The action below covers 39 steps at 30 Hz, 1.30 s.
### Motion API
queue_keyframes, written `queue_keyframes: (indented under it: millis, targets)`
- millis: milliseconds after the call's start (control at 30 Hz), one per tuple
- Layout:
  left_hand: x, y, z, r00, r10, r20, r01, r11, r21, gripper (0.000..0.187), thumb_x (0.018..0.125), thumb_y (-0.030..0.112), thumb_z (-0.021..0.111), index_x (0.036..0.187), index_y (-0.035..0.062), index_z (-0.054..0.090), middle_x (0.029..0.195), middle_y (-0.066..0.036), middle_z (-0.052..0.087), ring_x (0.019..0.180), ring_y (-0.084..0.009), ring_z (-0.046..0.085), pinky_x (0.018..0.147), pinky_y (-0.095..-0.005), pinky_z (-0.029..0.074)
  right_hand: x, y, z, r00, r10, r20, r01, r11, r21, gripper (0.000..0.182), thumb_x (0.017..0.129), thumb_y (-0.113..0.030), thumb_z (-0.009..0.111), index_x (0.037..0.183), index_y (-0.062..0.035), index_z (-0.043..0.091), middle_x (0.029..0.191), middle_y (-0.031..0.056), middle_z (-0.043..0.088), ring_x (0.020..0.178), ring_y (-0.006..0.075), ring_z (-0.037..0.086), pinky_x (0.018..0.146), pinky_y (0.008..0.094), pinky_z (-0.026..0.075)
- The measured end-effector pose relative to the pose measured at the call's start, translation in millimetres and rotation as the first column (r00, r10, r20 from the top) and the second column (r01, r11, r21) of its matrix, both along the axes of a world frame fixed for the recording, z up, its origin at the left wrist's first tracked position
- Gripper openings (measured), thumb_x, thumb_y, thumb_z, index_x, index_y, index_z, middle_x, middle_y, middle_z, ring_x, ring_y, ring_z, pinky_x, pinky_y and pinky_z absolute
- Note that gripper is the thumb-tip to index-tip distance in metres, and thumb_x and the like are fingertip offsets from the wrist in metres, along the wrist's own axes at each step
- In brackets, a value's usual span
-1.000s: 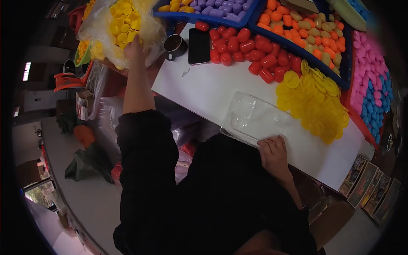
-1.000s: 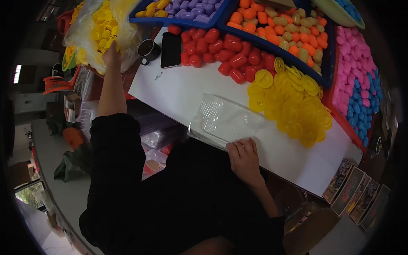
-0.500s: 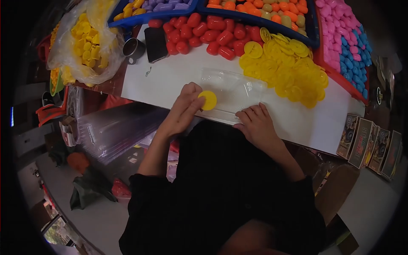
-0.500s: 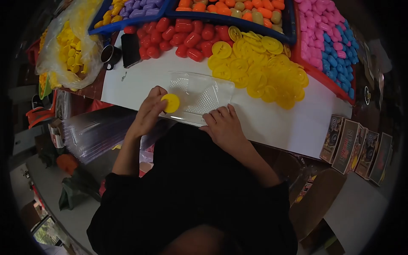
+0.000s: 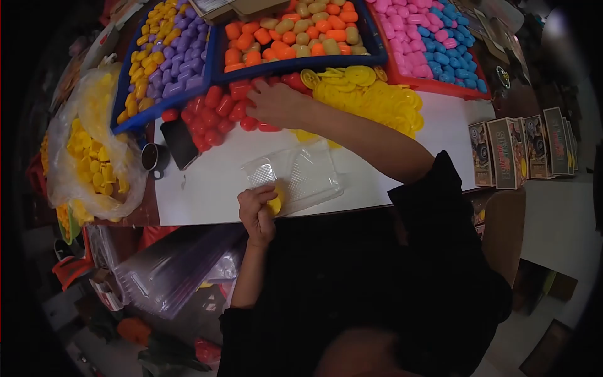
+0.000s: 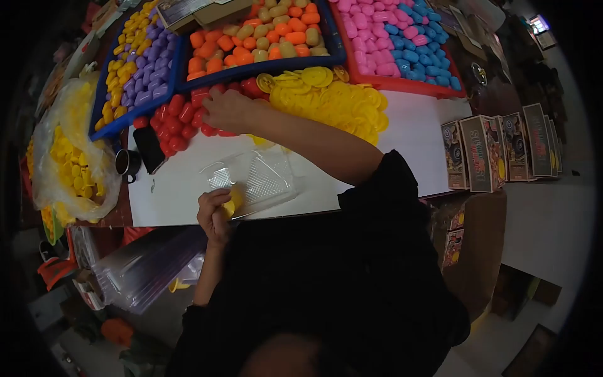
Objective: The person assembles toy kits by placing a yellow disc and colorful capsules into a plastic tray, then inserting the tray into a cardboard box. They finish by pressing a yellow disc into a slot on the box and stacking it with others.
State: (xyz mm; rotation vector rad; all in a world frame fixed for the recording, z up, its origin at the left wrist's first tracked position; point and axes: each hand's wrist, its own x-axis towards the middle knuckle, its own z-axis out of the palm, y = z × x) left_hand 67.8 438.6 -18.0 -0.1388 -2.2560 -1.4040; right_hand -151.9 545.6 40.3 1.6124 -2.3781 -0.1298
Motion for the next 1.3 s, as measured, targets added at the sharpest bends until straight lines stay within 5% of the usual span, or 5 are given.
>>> queue_keyframes:
  millis: [167,433,667,933,1300]
  targets:
    - [-1.2,4.6,-6.3,0.999,0.043,0.010,-0.044,0.994,0.097,0.007,0.078,0.006,0.054,0.083,0.0042,0.059,0.090,-0.012,0.063,0.083,-0.0243,0.054,0.080,-0.0331,0.039,-49.3,121.0,53.4,0.922,-0.266,0.280,0.386,0.608,-0.693,0.013,0.079,-0.014,0.057,0.089,-0.0054,0.055,0.085,0.0136,0.058,0.080,0.0317,0.058,0.067,0.0396,0.050]
    - [-1.6,4.7,-7.3,0.994,0.055,0.099,-0.068,0.990,0.127,0.005,0.080,0.005,0.058,0.080,0.0028,0.053,0.087,-0.013,0.059,0.084,-0.0259,0.054,0.075,-0.0331,0.043,-215.5,318.4,7.4,0.659,-0.735,0.160,0.646,0.444,-0.621,0.030,0.078,-0.027,0.065,0.095,-0.0029,0.059,0.097,0.0189,0.064,0.085,0.0360,0.062,0.071,0.0402,0.050]
    - [-3.2,9.0,0.4,0.985,0.061,0.161,-0.085,0.985,0.148,0.012,0.085,0.012,0.054,0.081,0.0009,0.051,0.091,-0.015,0.056,0.084,-0.0244,0.054,0.078,-0.0325,0.043,-248.0,282.7,-7.6,0.351,-0.412,0.841,0.917,-0.031,-0.398,0.039,0.075,-0.034,0.067,0.097,-0.0019,0.061,0.090,0.0188,0.064,0.078,0.0280,0.065,0.068,0.0374,0.052]
    - [-0.1,5.3,-0.2,0.978,0.059,0.200,-0.086,0.988,0.128,0.012,0.085,0.012,0.053,0.082,0.0007,0.050,0.092,-0.016,0.056,0.086,-0.0247,0.054,0.079,-0.0335,0.043,-211.4,357.7,37.9,0.588,-0.710,0.386,0.773,0.353,-0.527,0.031,0.073,-0.034,0.067,0.089,-0.0079,0.063,0.085,0.0140,0.066,0.081,0.0279,0.064,0.070,0.0376,0.050]
    - [1.9,4.3,-0.1,0.976,0.039,0.215,-0.067,0.990,0.125,0.010,0.085,0.010,0.052,0.085,0.0009,0.050,0.094,-0.017,0.055,0.088,-0.0246,0.054,0.081,-0.0336,0.042,-154.1,398.5,25.6,0.525,-0.834,-0.169,0.846,0.489,0.214,0.030,0.072,-0.016,0.064,0.102,-0.0162,0.058,0.106,0.0118,0.056,0.081,0.0319,0.062,0.066,0.0427,0.051]
